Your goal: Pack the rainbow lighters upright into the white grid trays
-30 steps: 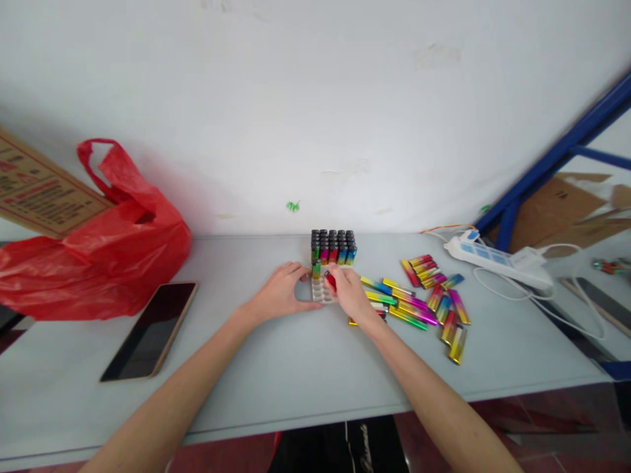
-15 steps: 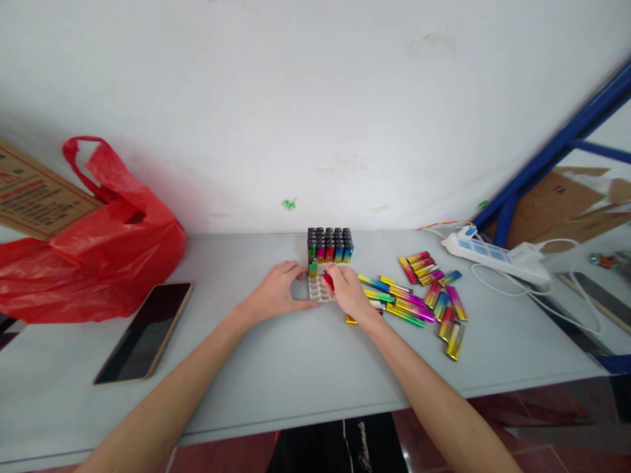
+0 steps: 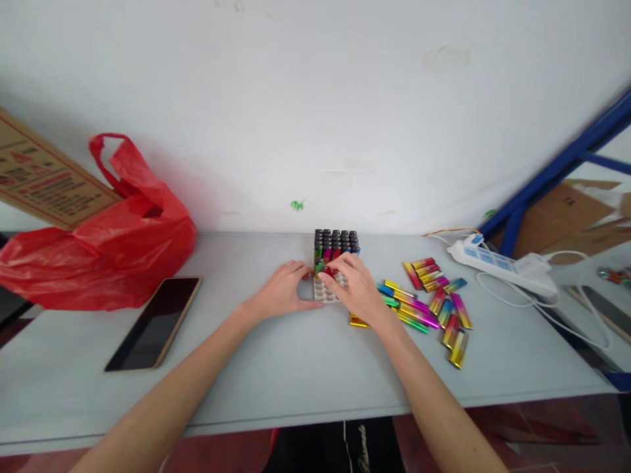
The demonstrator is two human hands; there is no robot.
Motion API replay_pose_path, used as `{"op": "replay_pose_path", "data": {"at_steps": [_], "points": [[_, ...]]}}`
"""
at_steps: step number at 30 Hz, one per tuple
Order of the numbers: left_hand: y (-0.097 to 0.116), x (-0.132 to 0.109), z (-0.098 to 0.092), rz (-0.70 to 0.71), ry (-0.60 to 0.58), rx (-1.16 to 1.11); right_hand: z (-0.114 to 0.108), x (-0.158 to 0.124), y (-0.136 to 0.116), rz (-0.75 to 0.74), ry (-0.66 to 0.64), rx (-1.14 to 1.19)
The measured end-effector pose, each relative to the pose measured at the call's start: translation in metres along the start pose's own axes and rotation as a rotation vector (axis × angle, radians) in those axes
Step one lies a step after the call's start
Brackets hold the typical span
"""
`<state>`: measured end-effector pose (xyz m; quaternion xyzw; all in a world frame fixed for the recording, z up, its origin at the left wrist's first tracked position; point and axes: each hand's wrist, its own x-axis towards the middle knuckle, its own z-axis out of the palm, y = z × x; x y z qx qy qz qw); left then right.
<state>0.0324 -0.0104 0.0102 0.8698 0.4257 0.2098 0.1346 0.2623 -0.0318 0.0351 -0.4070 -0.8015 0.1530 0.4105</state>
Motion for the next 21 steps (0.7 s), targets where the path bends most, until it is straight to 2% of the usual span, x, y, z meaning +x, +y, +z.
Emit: {"op": "replay_pose_path", "data": {"at_steps": [6,9,13,21], "points": [[-0.003,0.000,0.002,0.008,-0.004,0.001,0.008,-0.002,0.004,0.137,0.015,0.026],[-0.004,0.000,0.002,0.009,-0.006,-0.006,0.015,-0.003,0.011,0.162,0.006,-0.046],[-0.003,0.000,0.003,0.007,0.003,-0.010,0.017,-0.001,0.013,0.130,-0.090,-0.167],[-0.006,0.001,0.006,0.019,0.017,0.017,0.009,0.007,-0.006,0.042,-0.206,-0.422]]}}
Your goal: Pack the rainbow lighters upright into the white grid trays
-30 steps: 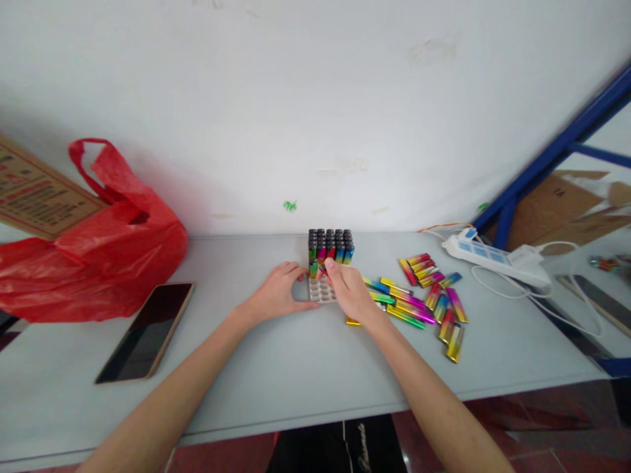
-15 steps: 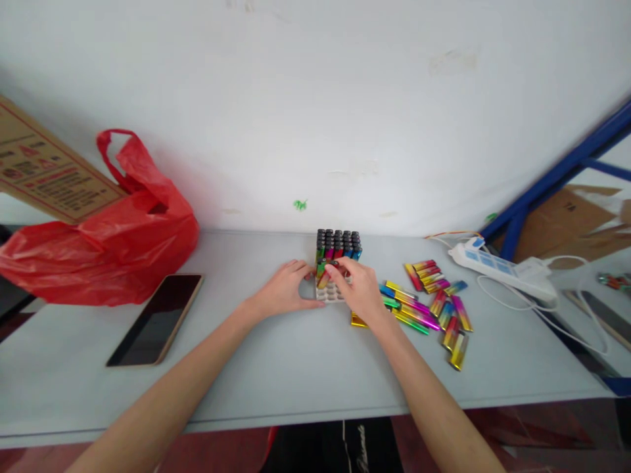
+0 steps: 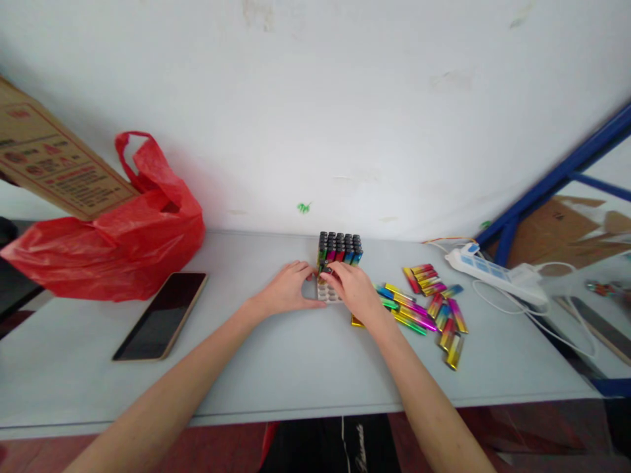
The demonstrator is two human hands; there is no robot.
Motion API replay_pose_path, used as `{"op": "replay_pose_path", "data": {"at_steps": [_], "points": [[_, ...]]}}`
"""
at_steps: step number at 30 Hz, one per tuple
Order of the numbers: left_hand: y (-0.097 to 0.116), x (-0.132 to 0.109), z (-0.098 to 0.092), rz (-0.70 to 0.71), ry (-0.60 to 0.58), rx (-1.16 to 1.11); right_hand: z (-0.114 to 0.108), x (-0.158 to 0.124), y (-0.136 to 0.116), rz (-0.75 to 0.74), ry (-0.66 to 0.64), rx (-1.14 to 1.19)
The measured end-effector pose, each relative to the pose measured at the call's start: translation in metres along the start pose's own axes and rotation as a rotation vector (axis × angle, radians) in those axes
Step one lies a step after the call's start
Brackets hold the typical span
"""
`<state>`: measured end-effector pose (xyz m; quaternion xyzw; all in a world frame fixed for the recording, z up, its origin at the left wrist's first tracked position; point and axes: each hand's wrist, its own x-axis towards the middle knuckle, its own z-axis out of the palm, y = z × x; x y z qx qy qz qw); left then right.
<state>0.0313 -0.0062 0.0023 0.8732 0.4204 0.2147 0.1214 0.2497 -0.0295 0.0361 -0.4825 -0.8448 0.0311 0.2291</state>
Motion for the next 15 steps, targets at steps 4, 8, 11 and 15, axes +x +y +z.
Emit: {"op": "replay_pose_path", "data": {"at_steps": [4,8,11,15], "points": [[0.000,0.001,-0.001,0.001,-0.010,-0.012,-0.001,0.002,-0.002,0.066,-0.005,-0.052],[0.001,0.002,-0.002,0.002,0.001,-0.035,-0.014,-0.006,0.008,0.091,0.003,0.084],[0.001,0.001,-0.002,-0.009,-0.009,-0.043,-0.037,-0.028,0.022,0.105,0.067,0.200],[0.001,0.001,-0.003,-0.020,-0.020,-0.056,-0.065,-0.075,0.039,0.112,0.048,0.238]]}}
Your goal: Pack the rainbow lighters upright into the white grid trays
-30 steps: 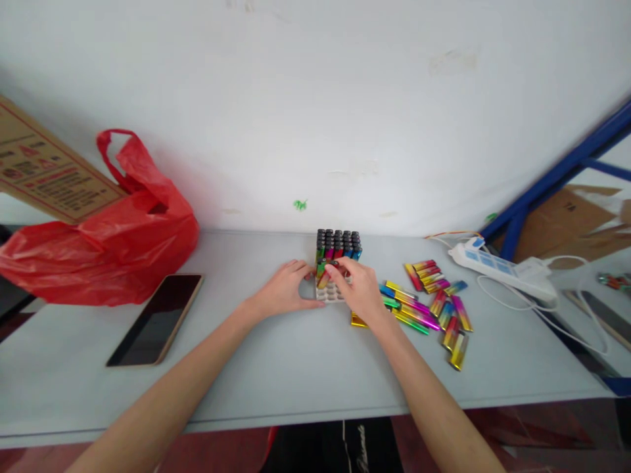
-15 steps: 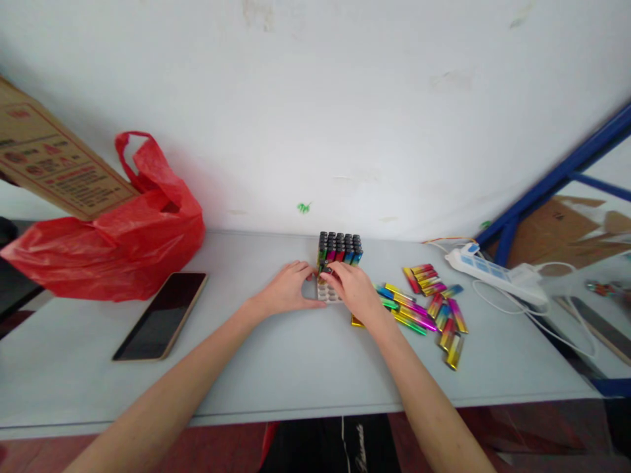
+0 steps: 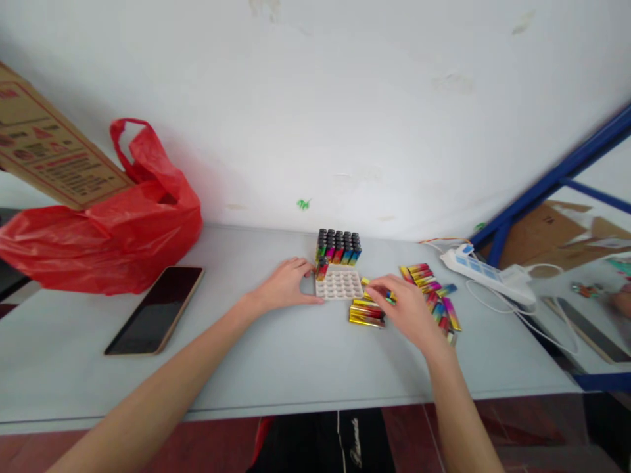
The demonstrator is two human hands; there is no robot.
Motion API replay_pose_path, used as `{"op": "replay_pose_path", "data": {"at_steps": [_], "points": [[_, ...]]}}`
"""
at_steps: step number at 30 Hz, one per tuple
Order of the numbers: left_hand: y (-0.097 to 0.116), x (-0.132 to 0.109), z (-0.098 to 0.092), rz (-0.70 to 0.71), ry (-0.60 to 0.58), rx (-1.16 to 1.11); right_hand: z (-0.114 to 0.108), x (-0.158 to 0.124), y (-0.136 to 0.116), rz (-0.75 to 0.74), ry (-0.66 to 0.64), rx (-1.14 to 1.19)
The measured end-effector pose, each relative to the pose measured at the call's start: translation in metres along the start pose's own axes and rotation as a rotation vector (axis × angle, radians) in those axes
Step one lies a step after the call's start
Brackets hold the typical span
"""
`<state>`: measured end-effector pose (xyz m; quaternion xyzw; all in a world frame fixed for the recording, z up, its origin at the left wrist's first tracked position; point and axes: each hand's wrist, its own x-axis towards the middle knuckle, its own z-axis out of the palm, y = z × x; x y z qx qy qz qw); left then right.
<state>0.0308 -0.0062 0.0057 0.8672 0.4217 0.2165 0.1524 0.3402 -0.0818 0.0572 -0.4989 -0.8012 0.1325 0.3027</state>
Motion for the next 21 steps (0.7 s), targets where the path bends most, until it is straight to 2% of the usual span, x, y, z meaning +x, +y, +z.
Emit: {"op": "replay_pose_path", "data": {"at_steps": [3,7,10,13,16,21], "points": [[0.000,0.000,0.000,-0.006,-0.007,0.002,-0.006,-0.035,0.011,0.020,-0.040,-0.033],[-0.001,0.000,0.000,-0.003,0.000,0.000,0.009,-0.068,0.018,0.036,-0.046,-0.073],[-0.001,0.000,-0.001,0.000,0.000,-0.002,0.021,-0.078,0.015,0.055,-0.011,-0.085],[-0.001,0.001,-0.002,-0.010,-0.015,0.012,0.025,-0.078,0.008,0.067,0.025,-0.016],[-0.001,0.001,-0.002,-0.015,-0.018,0.021,0.022,-0.071,0.000,0.116,0.087,0.147],[-0.001,0.001,-0.003,-0.014,-0.015,0.018,0.012,-0.037,-0.015,0.281,0.303,0.653]]}}
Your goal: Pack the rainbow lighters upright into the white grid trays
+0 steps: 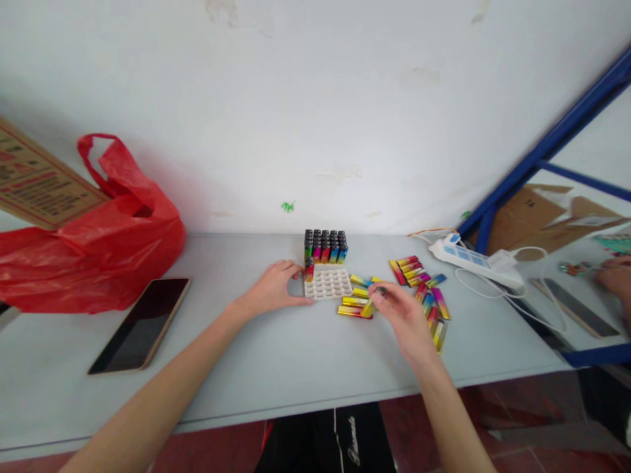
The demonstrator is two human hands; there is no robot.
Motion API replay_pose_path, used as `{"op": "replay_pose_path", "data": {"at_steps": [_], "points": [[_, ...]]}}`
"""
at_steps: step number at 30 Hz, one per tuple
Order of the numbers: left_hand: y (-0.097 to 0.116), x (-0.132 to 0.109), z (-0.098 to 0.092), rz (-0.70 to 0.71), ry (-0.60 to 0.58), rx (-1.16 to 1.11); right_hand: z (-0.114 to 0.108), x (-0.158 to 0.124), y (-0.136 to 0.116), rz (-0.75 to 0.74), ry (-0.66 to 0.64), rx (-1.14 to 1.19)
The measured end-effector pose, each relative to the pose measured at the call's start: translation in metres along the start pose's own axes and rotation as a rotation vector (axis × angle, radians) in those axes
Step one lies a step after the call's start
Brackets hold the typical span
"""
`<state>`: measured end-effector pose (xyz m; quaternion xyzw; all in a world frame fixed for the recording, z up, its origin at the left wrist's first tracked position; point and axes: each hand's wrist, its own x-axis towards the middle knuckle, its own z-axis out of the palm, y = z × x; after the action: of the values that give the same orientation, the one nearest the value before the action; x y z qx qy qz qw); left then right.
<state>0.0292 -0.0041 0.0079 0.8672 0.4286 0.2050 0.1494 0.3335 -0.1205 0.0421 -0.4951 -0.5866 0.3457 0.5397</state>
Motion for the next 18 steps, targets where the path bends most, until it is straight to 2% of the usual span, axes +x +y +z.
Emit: {"op": "replay_pose_path", "data": {"at_steps": [3,7,9,12,15,18], "points": [[0.001,0.000,-0.001,0.001,0.010,-0.002,0.016,0.028,-0.021,0.126,-0.066,0.283],[0.003,-0.001,-0.001,0.004,0.014,0.013,0.044,0.069,-0.035,0.199,-0.236,0.367],[0.003,-0.001,-0.001,0.006,0.013,0.019,0.058,0.084,-0.031,0.235,-0.279,0.329],[0.003,-0.001,0.000,0.008,0.013,0.013,0.078,0.094,-0.012,0.330,-0.272,0.241],[0.003,-0.002,0.001,0.010,0.017,-0.002,0.090,0.090,0.009,0.418,-0.249,0.148],[0.002,-0.002,0.001,0.003,0.016,-0.007,0.094,0.081,0.021,0.422,-0.242,0.088]]}}
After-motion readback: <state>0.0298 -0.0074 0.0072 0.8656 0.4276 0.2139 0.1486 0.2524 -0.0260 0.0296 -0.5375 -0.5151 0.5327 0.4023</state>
